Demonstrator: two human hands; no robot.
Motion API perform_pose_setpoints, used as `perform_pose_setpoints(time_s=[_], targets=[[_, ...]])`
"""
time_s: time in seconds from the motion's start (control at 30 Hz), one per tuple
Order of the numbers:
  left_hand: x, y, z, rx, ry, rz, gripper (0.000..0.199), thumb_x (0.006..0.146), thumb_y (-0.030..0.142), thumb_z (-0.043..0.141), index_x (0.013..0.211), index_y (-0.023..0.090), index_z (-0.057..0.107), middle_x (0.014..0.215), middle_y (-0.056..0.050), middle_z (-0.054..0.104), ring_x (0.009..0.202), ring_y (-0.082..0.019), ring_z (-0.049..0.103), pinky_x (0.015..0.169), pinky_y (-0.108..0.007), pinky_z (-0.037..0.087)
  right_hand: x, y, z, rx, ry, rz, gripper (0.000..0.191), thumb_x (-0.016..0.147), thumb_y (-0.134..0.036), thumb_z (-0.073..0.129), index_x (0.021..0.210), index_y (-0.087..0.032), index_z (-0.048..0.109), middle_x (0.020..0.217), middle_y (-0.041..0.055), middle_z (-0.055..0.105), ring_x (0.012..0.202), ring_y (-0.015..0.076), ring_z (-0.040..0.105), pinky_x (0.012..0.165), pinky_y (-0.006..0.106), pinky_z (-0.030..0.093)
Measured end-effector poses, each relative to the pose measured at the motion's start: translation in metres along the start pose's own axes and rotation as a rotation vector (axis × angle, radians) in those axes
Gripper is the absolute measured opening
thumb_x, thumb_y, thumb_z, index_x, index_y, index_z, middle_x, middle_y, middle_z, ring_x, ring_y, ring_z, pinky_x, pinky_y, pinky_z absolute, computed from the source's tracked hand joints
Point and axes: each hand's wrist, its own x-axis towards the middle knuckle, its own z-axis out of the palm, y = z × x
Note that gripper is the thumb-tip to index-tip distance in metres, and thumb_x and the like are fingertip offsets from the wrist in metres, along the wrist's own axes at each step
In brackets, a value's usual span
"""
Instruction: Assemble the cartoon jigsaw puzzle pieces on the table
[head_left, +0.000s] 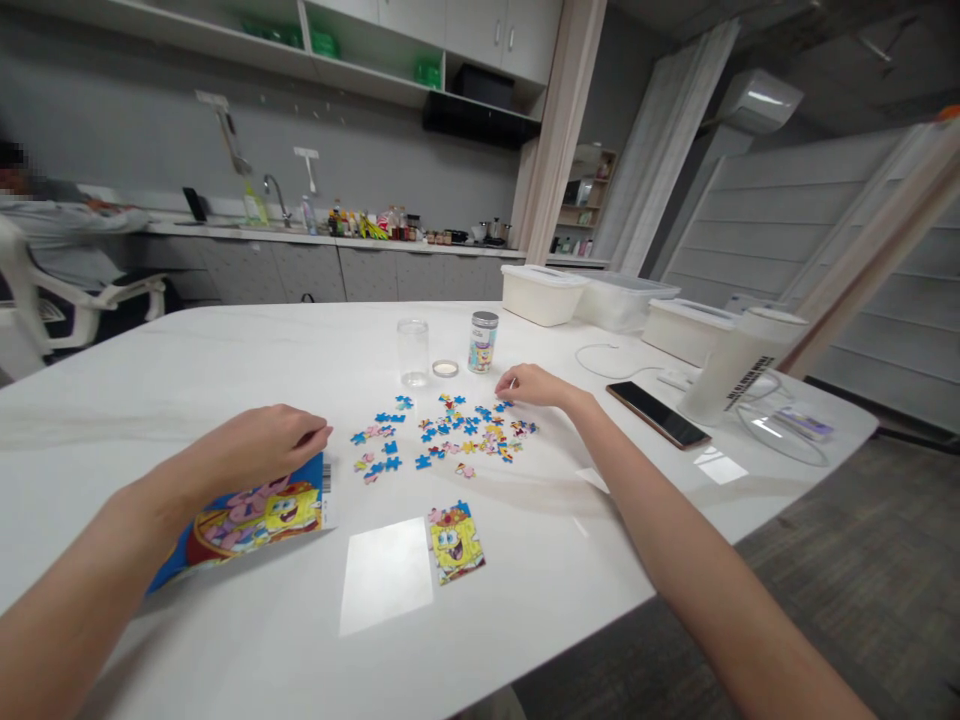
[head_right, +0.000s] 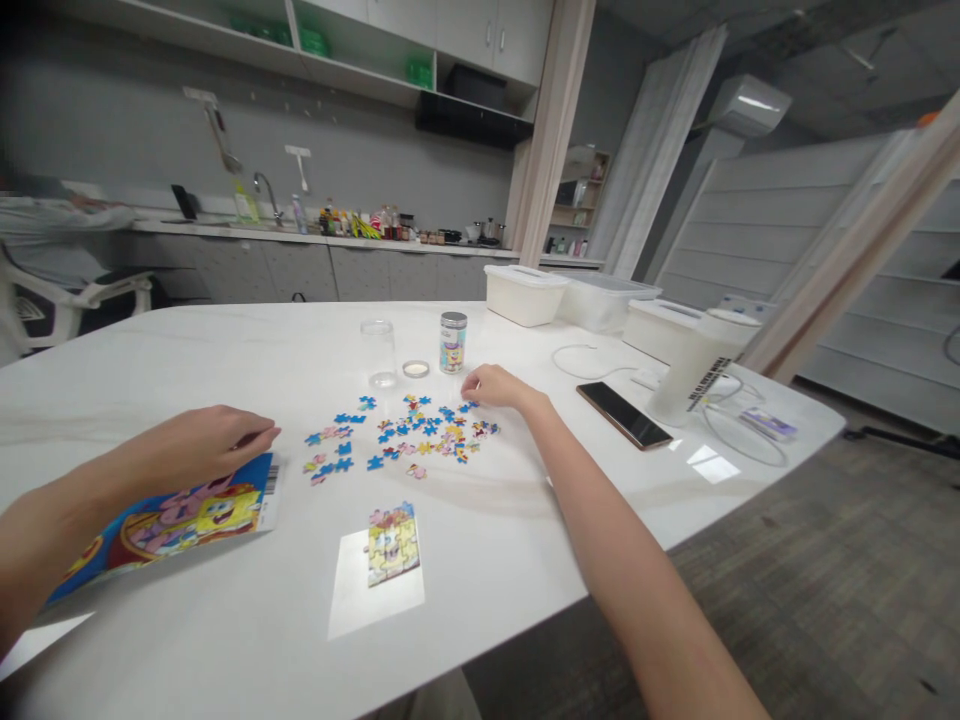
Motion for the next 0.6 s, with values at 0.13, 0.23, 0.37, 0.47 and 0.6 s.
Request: perform_pose_setpoints(time_s=[0.13,0.23,0.37,0.47,0.6], targets=[[0.001,0.0,0.0,0.016,-0.011,0.01,0.044,0.089,0.043,0.03,0.075,0.018,0.064,0.085,-0.012,0.071,0.078,-0.026,0.061,0.068,-0.033,0.035,0.001,-0.017,0.01,0.095,-0.07,-0.098,0.018,0.076,-0.028,0.066,0.088,-0.017,0.074,0.082,0.0036,0.073,0.073,0.015,0.063,0.068,0.024,0.046],[0.002,0.0,0.001,0.021,-0.013,0.016,0.045,0.09,0.043,0.03,0.074,0.018,0.064,0.084,-0.011,0.071,0.077,-0.026,0.061,0.068,-0.032,0.035,0.003,-0.023,0.016,0.097,-0.044,-0.055,0.015,0.073,-0.024,0.07,0.085,-0.016,0.073,0.081,0.0036,0.071,0.07,0.0133,0.061,0.065,0.023,0.044],[0.002,0.0,0.002,0.038,-0.021,0.028,0.046,0.09,0.042,0.029,0.076,0.018,0.064,0.085,-0.012,0.071,0.078,-0.026,0.061,0.068,-0.032,0.035,0.005,-0.02,0.014,0.172,-0.019,-0.052,0.012,0.073,-0.021,0.069,0.082,-0.014,0.071,0.074,0.0024,0.069,0.068,0.012,0.06,0.064,0.022,0.044],[0.003,0.0,0.003,0.064,-0.034,0.025,0.045,0.091,0.041,0.028,0.075,0.018,0.064,0.086,-0.012,0.071,0.079,-0.027,0.062,0.068,-0.033,0.035,0.005,-0.016,0.008,0.264,0.02,-0.053,0.012,0.076,-0.019,0.064,0.084,-0.013,0.071,0.076,0.0038,0.07,0.069,0.0117,0.061,0.067,0.022,0.046],[0.004,-0.002,0.005,0.05,-0.01,0.028,0.045,0.091,0.042,0.03,0.075,0.019,0.065,0.086,-0.012,0.071,0.078,-0.027,0.062,0.067,-0.032,0.034,0.002,-0.012,0.0,0.23,0.052,0.004,0.013,0.078,-0.018,0.061,0.083,-0.013,0.072,0.077,0.0044,0.071,0.069,0.0125,0.062,0.067,0.023,0.046]])
